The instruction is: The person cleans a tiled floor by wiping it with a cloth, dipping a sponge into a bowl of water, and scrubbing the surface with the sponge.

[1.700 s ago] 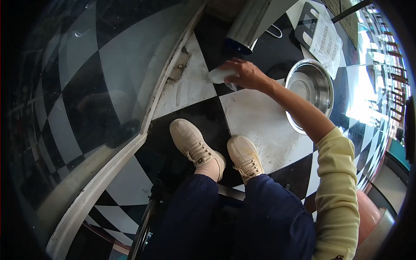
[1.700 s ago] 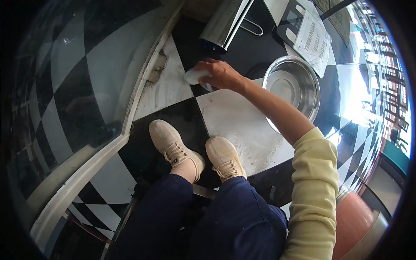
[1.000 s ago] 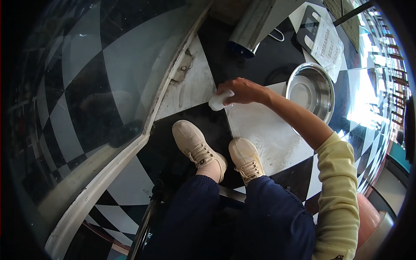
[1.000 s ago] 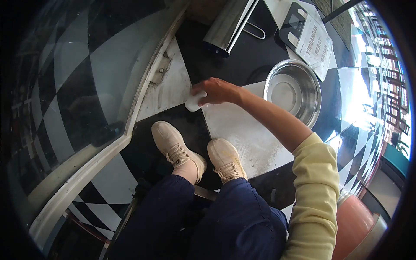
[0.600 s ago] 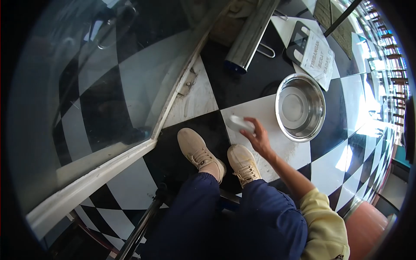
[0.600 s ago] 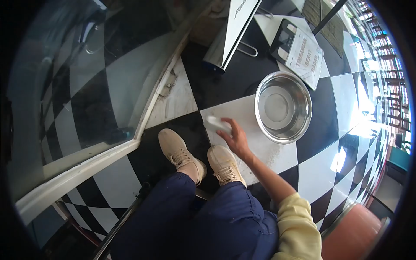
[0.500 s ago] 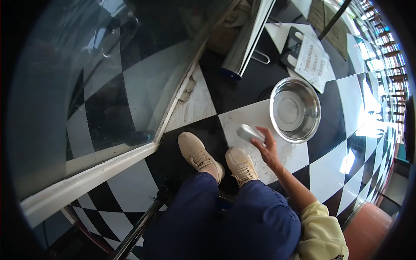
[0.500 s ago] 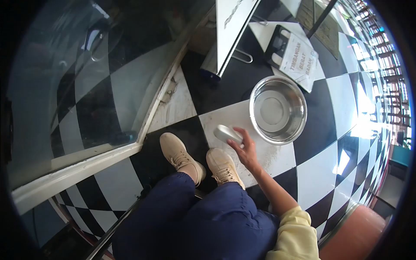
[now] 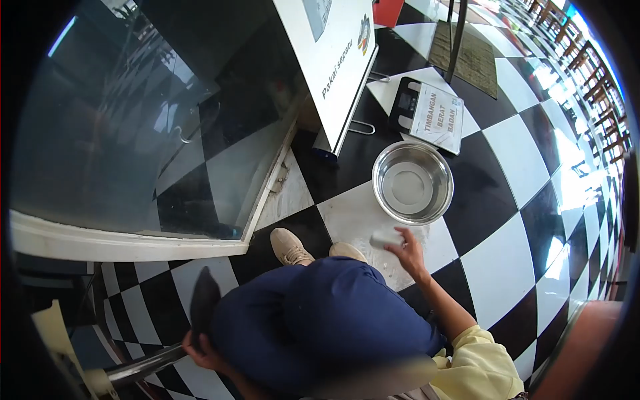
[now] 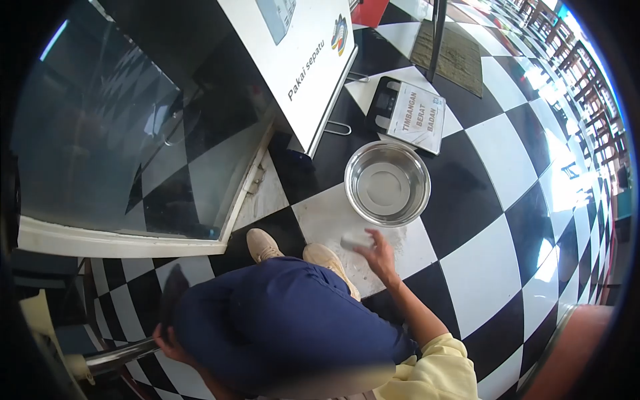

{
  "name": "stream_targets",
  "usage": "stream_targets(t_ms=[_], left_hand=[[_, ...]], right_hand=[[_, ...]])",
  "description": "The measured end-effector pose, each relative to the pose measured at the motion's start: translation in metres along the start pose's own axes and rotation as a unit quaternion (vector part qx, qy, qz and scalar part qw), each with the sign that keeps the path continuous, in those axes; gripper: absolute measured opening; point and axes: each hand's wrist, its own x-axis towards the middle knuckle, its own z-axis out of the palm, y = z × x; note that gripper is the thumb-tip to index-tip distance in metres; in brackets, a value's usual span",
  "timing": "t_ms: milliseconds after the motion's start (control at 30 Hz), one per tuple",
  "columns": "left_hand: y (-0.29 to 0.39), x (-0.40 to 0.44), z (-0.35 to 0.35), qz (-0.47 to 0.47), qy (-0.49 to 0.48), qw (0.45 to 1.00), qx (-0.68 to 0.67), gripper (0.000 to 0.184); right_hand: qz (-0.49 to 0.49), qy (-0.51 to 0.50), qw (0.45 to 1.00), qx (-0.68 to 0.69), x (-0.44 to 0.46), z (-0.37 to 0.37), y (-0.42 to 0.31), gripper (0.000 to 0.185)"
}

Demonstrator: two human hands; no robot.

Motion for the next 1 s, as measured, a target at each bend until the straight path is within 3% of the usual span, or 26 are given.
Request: stream_targets(t_ms=[67, 100, 167, 400, 533, 600, 667, 733, 800, 867, 967, 1000], left_hand=[[0.051, 0.012, -0.003, -0.012, 0.058, 0.996, -0.074, 0.025], [0.086, 0.014, 0.002, 0.024, 0.106, 0.993, -0.051, 0.024], [0.098, 0.021, -0.014, 0.041, 0.111, 0.99, -0.076, 0.025], [0.168, 0.031, -0.054, 0.097, 0.131, 0.974, -0.156, 0.029], [0.198, 0.047, -0.058, 0.057, 0.115, 0.962, -0.24, 0.037], [0.205, 0.06, -0.046, 0.042, 0.089, 0.97, -0.224, 0.039], [0.2, 0.076, -0.018, -0.029, 0.003, 0.958, -0.285, 0.041], [0.192, 0.09, 0.023, -0.104, -0.087, 0.937, -0.323, 0.041], [0.122, 0.122, 0.072, -0.222, -0.221, 0.876, -0.365, 0.039], [0.131, 0.113, 0.132, -0.321, -0.258, 0.837, -0.36, 0.037], [0.035, 0.117, 0.213, -0.422, -0.454, 0.705, -0.346, 0.036], [0.008, 0.113, 0.232, -0.422, -0.487, 0.69, -0.329, 0.034]], right_hand=[[0.016, 0.041, 0.979, 0.197, 0.005, -0.017, -0.049, 0.065], [-0.012, 0.024, 0.965, 0.259, 0.001, -0.027, -0.079, 0.062], [-0.074, -0.008, 0.923, 0.377, -0.014, -0.05, -0.143, 0.056], [-0.076, -0.226, 0.782, 0.576, -0.064, -0.085, -0.236, 0.055], [-0.09, -0.216, 0.749, 0.62, -0.051, -0.086, -0.23, 0.056], [-0.09, -0.109, 0.771, 0.62, -0.025, -0.077, -0.218, 0.054], [-0.071, -0.044, 0.81, 0.581, 0.018, -0.055, -0.187, 0.054], [0.014, -0.073, 0.845, 0.53, 0.06, -0.023, -0.129, 0.047], [0.122, -0.129, 0.87, 0.461, 0.087, 0.023, -0.066, 0.04], [0.199, -0.172, 0.894, 0.364, 0.099, 0.06, -0.011, 0.039], [0.14, -0.044, 0.976, 0.161, 0.098, 0.093, 0.026, 0.044], [0.058, -0.009, 0.994, 0.088, 0.097, 0.097, 0.036, 0.047]])
